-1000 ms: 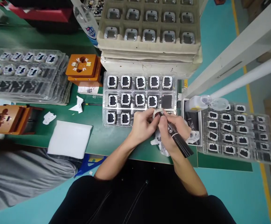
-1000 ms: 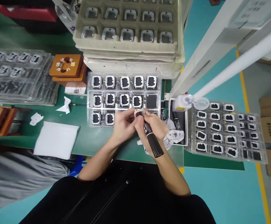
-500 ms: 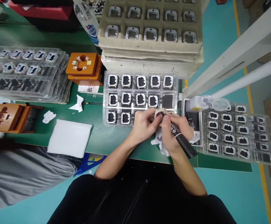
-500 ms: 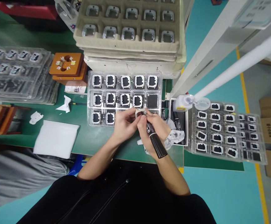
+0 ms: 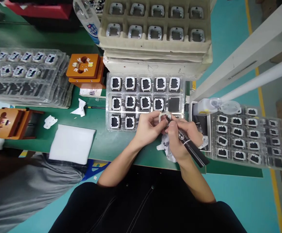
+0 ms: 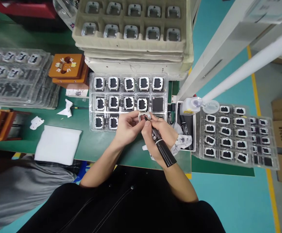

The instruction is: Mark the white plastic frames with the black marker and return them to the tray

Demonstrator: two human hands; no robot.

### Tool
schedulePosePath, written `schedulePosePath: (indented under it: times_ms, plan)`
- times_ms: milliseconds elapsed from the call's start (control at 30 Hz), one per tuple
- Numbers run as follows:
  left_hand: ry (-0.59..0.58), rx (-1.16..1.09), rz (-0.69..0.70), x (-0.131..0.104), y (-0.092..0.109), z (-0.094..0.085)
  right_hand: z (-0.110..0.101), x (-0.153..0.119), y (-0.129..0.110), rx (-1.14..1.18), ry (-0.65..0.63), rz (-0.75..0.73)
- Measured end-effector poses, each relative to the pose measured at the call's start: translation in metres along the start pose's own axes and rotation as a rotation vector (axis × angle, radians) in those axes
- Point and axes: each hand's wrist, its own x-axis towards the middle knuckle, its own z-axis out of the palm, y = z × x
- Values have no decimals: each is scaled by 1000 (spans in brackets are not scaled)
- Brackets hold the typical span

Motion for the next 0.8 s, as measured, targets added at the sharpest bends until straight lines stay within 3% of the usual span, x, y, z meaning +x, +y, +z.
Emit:
schedulePosePath:
  times_ms: [400, 800]
  plan:
    - [20, 158, 49, -4, -7, -2, -1, 5, -2, -80, 23, -70]
    - [-68, -26, -70, 3, 8, -10, -1, 0, 0, 139, 39, -93]
